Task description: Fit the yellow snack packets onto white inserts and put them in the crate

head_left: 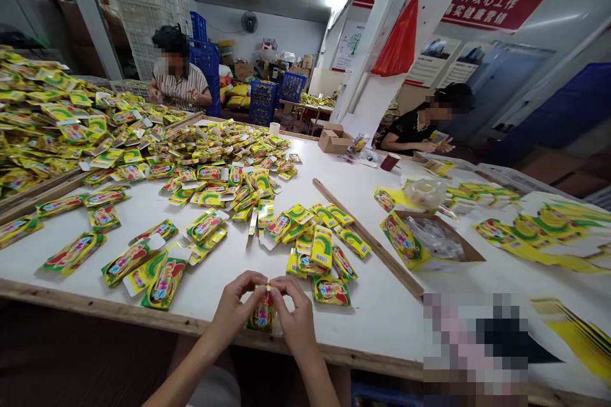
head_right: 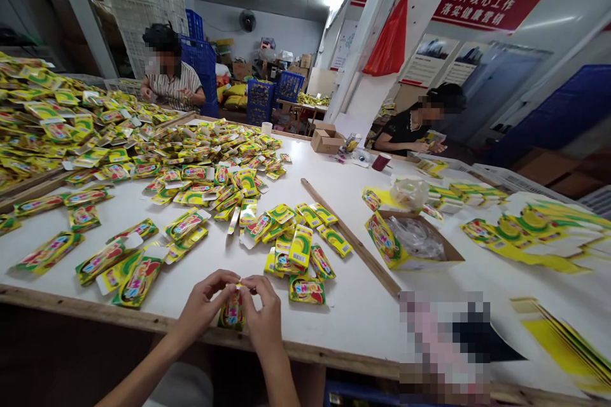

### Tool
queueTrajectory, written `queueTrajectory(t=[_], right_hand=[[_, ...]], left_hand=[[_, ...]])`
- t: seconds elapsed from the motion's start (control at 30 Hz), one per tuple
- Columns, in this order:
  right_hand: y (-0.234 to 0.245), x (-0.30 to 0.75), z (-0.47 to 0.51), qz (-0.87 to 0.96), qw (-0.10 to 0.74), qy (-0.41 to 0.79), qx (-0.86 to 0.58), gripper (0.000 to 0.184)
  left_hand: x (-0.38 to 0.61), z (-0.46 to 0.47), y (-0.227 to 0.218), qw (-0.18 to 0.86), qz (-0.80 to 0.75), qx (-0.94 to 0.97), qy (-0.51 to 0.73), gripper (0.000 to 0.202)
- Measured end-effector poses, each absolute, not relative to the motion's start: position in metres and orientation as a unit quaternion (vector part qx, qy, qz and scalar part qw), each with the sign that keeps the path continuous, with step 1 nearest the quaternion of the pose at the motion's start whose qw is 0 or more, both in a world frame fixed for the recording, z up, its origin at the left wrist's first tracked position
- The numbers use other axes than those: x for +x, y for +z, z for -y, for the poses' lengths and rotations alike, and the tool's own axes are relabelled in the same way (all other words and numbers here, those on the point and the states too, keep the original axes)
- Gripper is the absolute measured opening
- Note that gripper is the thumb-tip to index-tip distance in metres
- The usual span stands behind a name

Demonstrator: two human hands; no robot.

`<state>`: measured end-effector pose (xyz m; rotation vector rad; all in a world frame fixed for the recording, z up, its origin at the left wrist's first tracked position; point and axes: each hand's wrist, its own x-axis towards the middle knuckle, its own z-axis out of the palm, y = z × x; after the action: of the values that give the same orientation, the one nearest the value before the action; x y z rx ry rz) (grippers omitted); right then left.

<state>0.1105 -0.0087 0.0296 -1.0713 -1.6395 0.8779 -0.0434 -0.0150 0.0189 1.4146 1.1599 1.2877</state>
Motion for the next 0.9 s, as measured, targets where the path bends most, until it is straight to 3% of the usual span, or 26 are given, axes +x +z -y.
queueTrajectory(t=[0.5,0.77,0.9], right_hand=[[0.025,0.110,0.009,0.643,0.491,0.355,-0.468,0.015],[0.019,0.106,0.017,0.652,0.498,0.359,-0.446,0.017],[0.030,0.146,0.033,0.635,0.518,0.281,-0.500,0.022]], left_hand=[[-0.044,0.014,0.015,0.454,-0.477,0.544,0.520,0.021],[-0.041,0.026,0.014,0.395,-0.473,0.592,0.519,0.020],[-0.060,0.017,0.021,0.317,-0.513,0.605,0.520,0.023]])
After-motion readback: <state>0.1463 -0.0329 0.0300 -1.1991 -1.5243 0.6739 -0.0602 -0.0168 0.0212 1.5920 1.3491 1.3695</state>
